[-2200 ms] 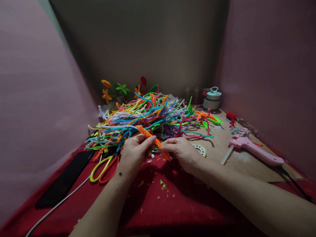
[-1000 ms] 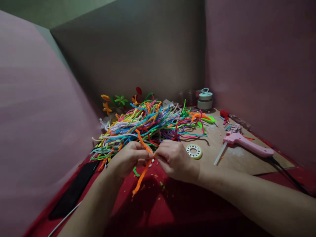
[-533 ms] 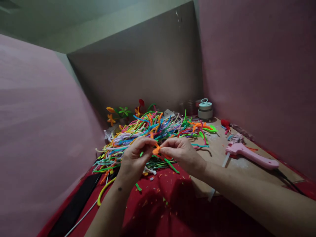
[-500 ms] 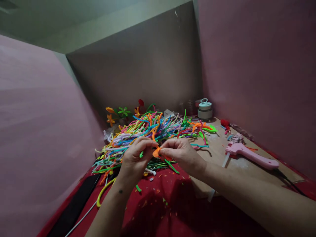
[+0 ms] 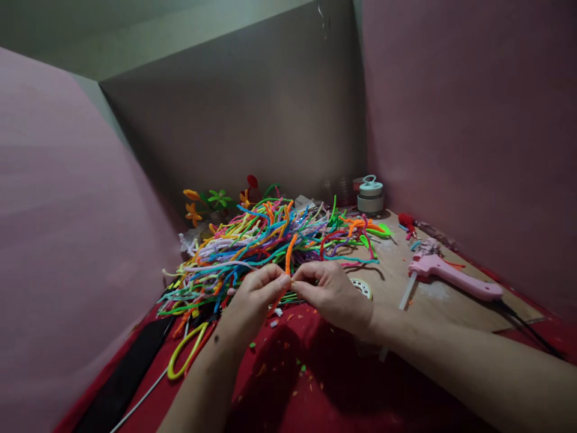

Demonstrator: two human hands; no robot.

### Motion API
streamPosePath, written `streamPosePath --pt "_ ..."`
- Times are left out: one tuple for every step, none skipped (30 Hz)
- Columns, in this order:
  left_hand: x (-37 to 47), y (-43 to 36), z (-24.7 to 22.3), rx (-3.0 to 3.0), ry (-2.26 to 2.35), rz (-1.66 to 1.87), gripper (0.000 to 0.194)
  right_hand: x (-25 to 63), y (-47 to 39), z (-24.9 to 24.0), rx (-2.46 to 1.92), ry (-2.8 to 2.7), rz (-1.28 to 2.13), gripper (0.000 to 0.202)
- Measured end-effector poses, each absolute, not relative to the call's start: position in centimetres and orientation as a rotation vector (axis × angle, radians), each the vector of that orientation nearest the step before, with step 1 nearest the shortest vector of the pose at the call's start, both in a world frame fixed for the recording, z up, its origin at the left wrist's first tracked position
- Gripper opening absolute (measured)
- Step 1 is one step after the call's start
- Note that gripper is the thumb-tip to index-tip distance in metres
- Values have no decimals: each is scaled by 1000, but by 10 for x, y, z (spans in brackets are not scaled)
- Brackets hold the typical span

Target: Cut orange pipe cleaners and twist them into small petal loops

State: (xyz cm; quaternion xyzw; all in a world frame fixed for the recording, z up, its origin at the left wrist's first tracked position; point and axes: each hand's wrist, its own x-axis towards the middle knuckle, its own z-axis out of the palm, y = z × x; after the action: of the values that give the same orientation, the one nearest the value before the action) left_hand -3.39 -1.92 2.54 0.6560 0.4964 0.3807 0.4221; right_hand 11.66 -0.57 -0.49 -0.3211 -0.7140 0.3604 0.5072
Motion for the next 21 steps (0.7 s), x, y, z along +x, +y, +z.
streamPosePath --pt "-34 -17 21 1533 1175 941 21 116 -8 -6 -777 -1766 712 18" --pt "-34 -16 18 1463 1118 938 21 116 -9 -6 -773 -1794 585 18" --pt "-34 -14 15 1433 1089 944 22 116 -10 -6 -767 -1807 509 17" --pt "-35 -12 13 1433 1088 954 22 115 -10 -7 -766 -1806 505 16" --pt "-37 -11 11 1455 1103 969 22 115 -9 -7 -767 -1791 583 15" --pt "-38 -11 11 1486 1121 987 23 114 -7 -7 -766 -1750 731 14" --pt "-40 -10 11 1517 1132 1006 23 114 -5 -7 -753 -1682 925 13" --pt "-41 -11 12 1543 1134 1023 23 113 -3 -7 -726 -1595 1141 13" --pt "-43 -11 13 1567 1134 1035 24 113 0 -7 -688 -1497 1348 13" --pt "-44 -12 14 1590 1135 1041 24 113 2 -8 -649 -1411 1514 14" --pt "-44 -13 14 1612 1146 1040 24 113 4 -9 -625 -1349 1624 14" --pt "-44 -13 15 1634 1167 1034 24 113 5 -9 -613 -1315 1685 13" --pt "-44 -14 15 1658 1193 1031 24 113 6 -10 -619 -1302 1706 13" --pt "-43 -14 14 1687 1223 1038 23 113 6 -10 -638 -1295 1696 14" --pt "-41 -15 13 1730 1257 1060 21 113 5 -11 -663 -1289 1671 14" --pt "-40 -15 11 1797 1296 1097 19 113 5 -11 -690 -1283 1640 14" --pt "-39 -15 9 1892 1341 1138 16 113 4 -11 -718 -1280 1605 14" --pt "-38 -14 6 2013 1383 1180 14 112 3 -11 -746 -1285 1567 14" --pt "-37 -14 3 2149 1413 1213 12 112 2 -11 -775 -1297 1524 14" --pt "-36 -13 1 2285 1424 1235 11 112 2 -11 -799 -1313 1480 14" --pt "-36 -13 -1 2404 1417 1243 11 112 1 -11 -821 -1330 1438 14"
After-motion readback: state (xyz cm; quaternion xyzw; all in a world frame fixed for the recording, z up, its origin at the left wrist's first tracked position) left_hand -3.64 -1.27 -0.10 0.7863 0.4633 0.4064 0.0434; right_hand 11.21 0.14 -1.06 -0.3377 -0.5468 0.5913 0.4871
